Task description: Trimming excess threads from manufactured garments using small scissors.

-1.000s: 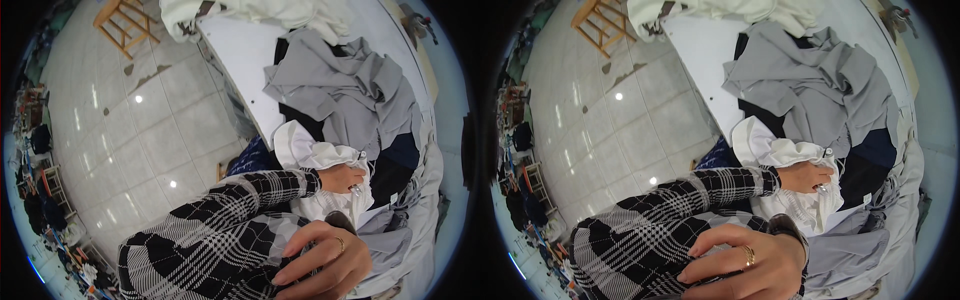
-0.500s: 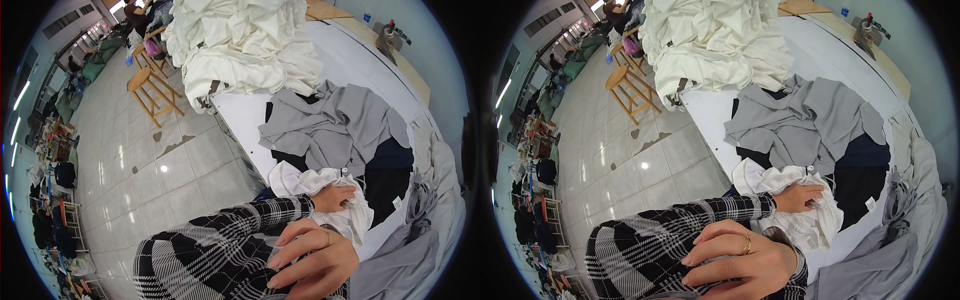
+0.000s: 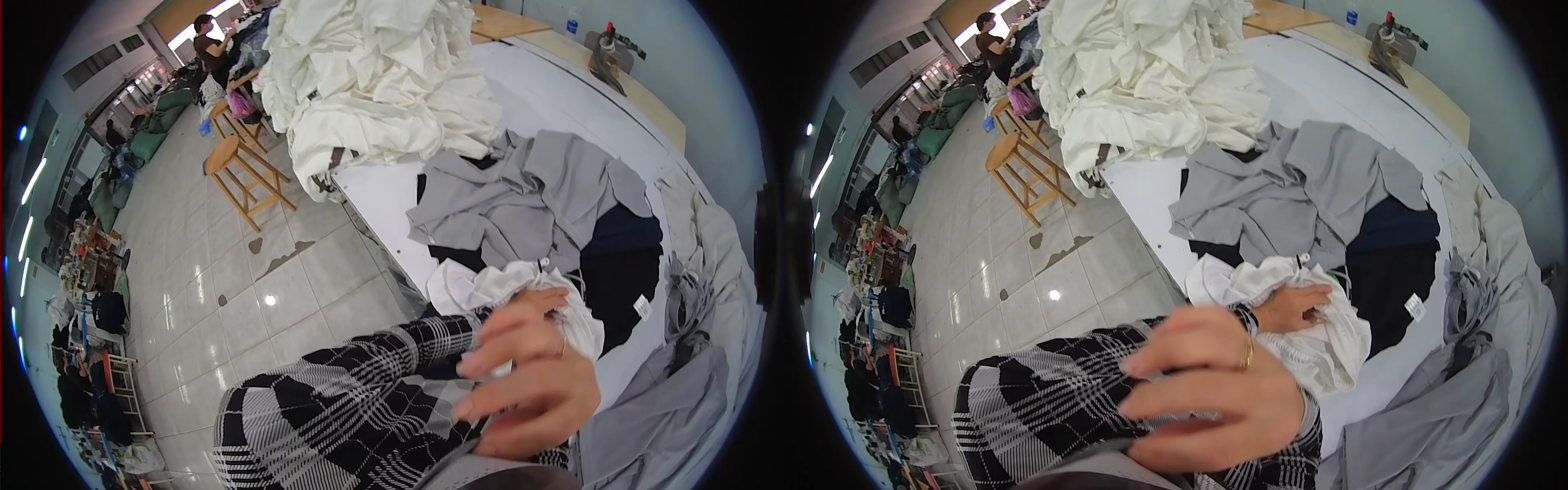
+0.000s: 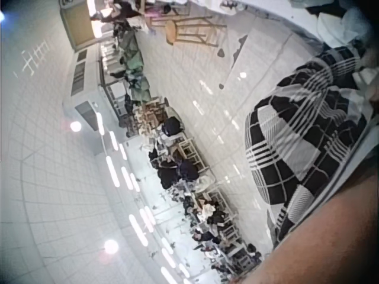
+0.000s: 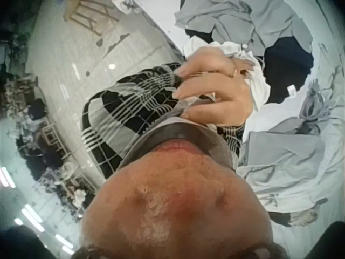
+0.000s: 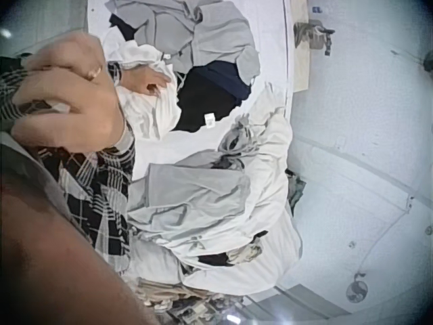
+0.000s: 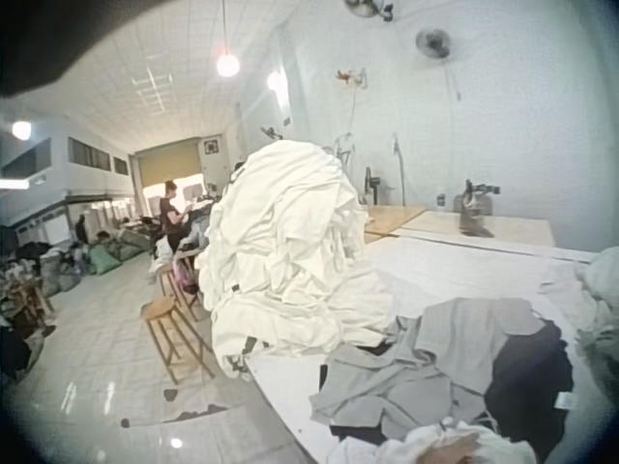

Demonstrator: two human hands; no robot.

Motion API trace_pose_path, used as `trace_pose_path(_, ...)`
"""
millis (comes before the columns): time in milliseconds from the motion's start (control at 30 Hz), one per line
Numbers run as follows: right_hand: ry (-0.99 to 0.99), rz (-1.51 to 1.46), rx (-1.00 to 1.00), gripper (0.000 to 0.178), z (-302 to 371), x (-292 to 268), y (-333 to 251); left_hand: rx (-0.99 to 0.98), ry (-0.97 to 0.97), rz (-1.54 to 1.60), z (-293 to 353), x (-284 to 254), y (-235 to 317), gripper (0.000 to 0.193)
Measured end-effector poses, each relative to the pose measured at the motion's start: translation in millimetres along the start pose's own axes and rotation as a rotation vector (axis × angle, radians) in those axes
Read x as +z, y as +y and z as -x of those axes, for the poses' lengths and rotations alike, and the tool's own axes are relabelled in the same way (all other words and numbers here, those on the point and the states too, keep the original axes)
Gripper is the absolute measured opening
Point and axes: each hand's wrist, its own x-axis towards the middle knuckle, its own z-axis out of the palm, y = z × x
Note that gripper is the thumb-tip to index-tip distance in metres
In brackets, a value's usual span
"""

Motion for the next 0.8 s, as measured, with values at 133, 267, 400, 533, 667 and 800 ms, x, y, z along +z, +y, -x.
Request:
trace_pose_path(133,0.016,0.017,-0.073,0.004,-13.5,-12.1,18.3,-0.143,0.034,0.116,-4.4,-6.8,35.7,0.036)
trace_pose_path(267,0.32,-0.133,0.118,0.009,-35.5,7.7,-13.4,-0.552,-0.084,0.329,-49.1,-71.0,84.2,0.028)
trace_pose_path(400,0.267,-0.216,0.056,0.004,-40.2,13.9,-2.4,-0.312,-0.07,0.111,-7.8,-15.9,13.8,0.033)
trace_pose_path(533,0.294,-0.149,0.081,0.009,-13.6,-7.8,2.9,-0.087,-0.057,0.078,-8.9,-1.7,6.2,0.035)
trace_pose_path(667,0.344,0.036,0.169,0.018,26.7,-23.9,-35.1,-0.079,0.025,0.093,-5.2,15.8,-0.5,0.032)
trace_pose_path(800,0.688,0.407,0.294,0.024,96.4,-15.3,-53.5,-0.179,0.005,0.195,-3.7,1.7,1.5,0.033)
